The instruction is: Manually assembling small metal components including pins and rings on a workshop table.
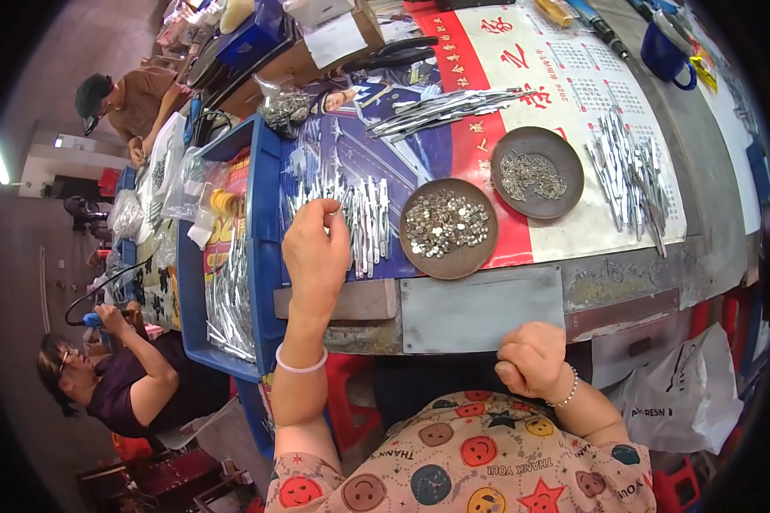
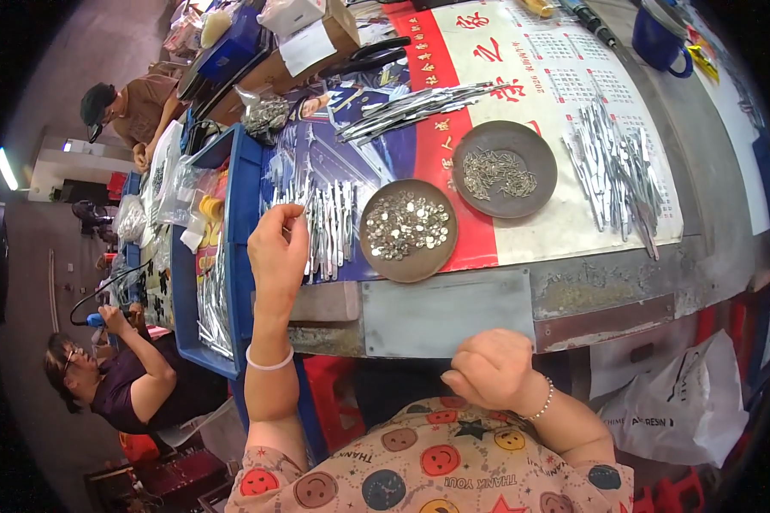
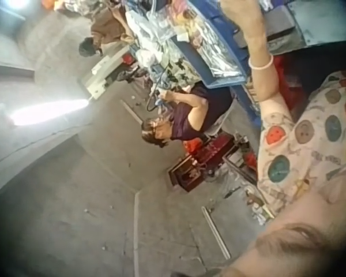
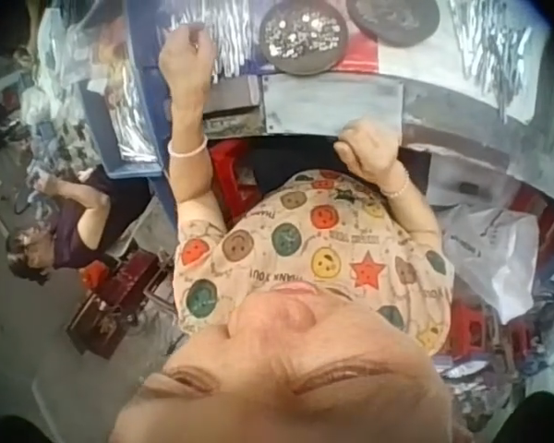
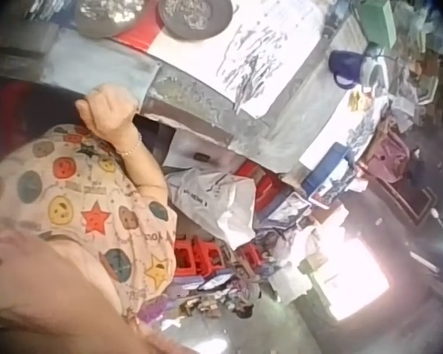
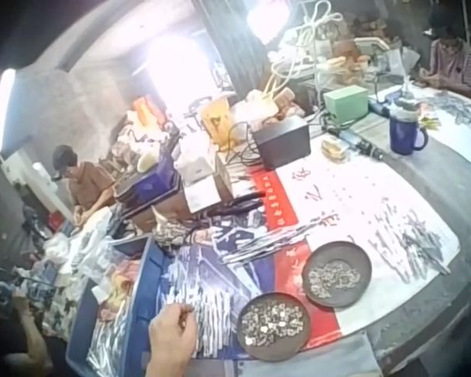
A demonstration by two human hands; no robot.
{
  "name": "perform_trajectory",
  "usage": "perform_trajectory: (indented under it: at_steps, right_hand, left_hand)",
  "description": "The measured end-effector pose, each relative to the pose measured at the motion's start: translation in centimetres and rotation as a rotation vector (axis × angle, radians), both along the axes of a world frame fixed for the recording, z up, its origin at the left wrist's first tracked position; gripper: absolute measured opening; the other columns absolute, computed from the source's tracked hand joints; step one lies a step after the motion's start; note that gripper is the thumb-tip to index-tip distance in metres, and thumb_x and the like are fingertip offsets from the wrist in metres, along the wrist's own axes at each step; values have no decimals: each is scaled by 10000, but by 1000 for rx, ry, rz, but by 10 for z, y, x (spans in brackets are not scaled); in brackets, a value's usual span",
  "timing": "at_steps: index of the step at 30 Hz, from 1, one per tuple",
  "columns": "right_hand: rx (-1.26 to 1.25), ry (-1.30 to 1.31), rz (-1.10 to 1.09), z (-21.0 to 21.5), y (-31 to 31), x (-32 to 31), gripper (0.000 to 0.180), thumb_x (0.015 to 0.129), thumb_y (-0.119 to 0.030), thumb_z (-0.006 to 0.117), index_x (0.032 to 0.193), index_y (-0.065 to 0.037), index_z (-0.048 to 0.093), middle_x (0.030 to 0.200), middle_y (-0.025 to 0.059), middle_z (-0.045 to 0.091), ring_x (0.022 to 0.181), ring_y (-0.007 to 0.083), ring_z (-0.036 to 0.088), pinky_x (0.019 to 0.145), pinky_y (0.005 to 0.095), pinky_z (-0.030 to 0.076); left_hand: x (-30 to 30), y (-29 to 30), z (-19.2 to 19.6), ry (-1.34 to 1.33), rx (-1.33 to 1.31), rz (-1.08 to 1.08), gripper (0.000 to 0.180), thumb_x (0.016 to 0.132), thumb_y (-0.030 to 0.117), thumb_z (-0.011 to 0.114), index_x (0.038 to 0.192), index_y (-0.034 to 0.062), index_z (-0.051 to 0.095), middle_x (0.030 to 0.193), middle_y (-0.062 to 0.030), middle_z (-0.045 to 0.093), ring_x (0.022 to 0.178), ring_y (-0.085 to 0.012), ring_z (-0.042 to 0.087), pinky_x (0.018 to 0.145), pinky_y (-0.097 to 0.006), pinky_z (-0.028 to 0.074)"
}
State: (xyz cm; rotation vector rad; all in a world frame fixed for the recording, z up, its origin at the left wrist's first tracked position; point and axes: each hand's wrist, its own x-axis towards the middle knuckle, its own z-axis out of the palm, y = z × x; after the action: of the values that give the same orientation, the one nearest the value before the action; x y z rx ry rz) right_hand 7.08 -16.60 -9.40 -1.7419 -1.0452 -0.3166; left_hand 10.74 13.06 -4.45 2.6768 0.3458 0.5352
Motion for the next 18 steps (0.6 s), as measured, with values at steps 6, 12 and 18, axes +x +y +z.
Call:
perform_trajectory:
  at_steps: [6,12,18]
  right_hand:
    - [28,-22,-12,-2,1,-1,181,798,-174,609,694,-46,531,628,58,532,475,201,508,424,307,390]
    - [13,-47,4,-1,-1,2,203,742,-174,673,677,-40,536,634,58,539,478,197,517,424,290,412]
    - [40,-43,22,-1,-2,1,179,748,-164,658,672,-47,544,639,62,546,483,198,527,427,293,412]
  left_hand:
    - [-2,-3,-2,78,85,33,139,803,109,597,899,9,614,717,-150,623,639,-316,612,586,-400,467]
    - [-6,-5,21,76,50,34,145,814,101,592,910,-6,615,708,-144,619,602,-279,601,569,-366,461]
    - [35,-13,43,92,-167,-227,132,810,68,597,909,-18,613,782,-127,620,634,-194,580,601,-293,457]
